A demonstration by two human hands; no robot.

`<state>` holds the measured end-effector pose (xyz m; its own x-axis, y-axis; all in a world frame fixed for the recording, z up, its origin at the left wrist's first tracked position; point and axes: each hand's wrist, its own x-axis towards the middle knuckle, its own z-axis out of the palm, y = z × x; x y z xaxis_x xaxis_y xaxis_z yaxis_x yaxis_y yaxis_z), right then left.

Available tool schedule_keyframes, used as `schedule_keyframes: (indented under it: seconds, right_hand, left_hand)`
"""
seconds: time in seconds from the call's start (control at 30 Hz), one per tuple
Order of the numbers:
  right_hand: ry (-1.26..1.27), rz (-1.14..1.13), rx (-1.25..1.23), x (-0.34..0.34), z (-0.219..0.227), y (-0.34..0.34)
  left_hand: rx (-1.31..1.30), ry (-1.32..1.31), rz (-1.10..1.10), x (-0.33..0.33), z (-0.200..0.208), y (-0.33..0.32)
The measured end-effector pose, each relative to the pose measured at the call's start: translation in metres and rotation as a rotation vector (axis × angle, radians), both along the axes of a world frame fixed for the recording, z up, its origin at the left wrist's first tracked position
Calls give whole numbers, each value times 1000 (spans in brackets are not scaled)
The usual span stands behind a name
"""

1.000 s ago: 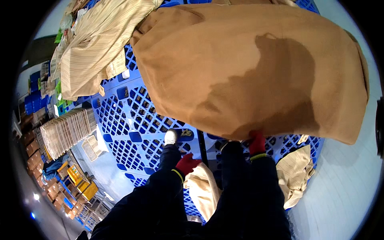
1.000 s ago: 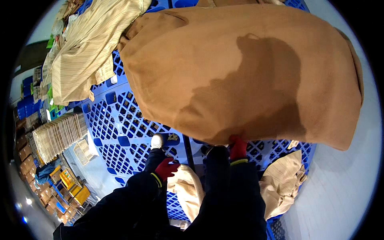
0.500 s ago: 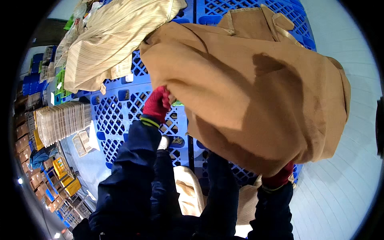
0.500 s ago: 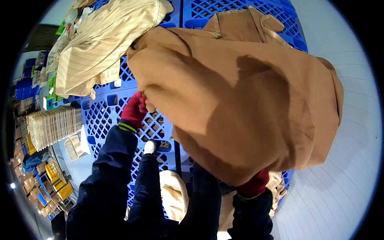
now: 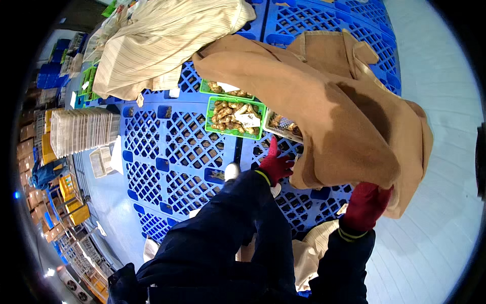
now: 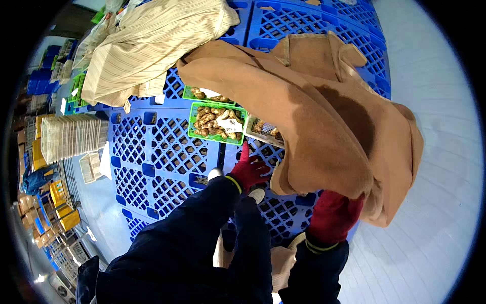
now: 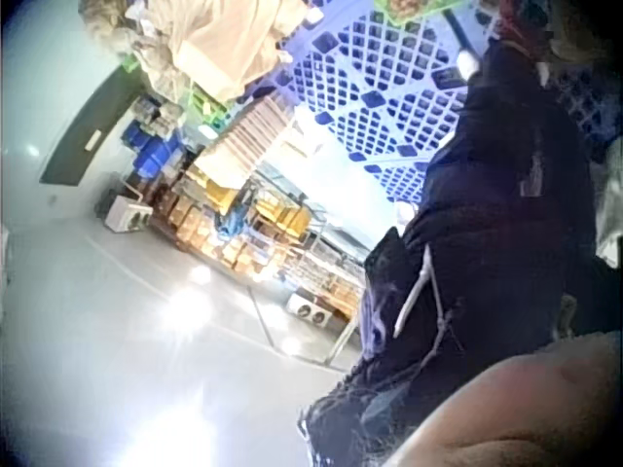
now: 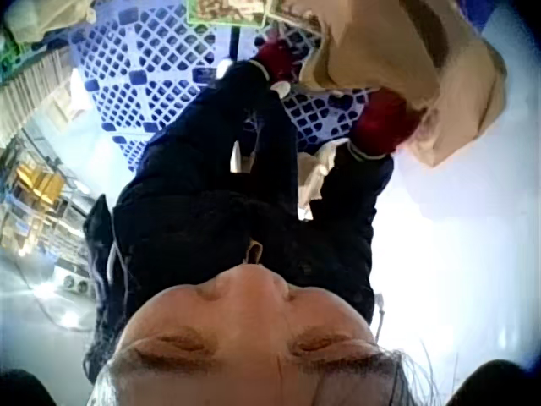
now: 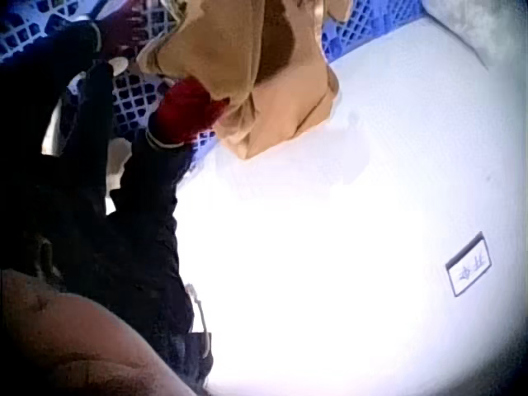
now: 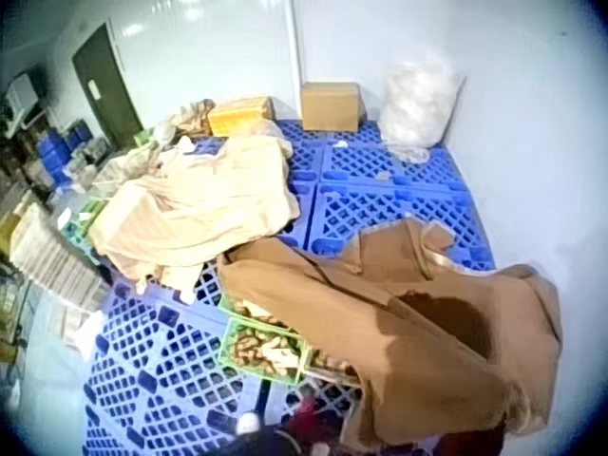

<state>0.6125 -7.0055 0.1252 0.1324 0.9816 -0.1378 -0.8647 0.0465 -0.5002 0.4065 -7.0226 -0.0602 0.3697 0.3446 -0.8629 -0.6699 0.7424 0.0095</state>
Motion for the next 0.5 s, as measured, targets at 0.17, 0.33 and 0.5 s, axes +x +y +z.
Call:
schedule_keyframes:
  seconds: [0.17,0.33,0.5]
  right_hand:
    - [-920,-144,-250,7,-16,-21]
    - [-2082,-12,-237,16,-12,-24]
    - [-2149,256,-462,36,-18,-28]
  left_hand:
    - [210,-87,356,7,17,89]
    - [270,-66,549,9,0,170]
    - [1076,776,50,16,39,258]
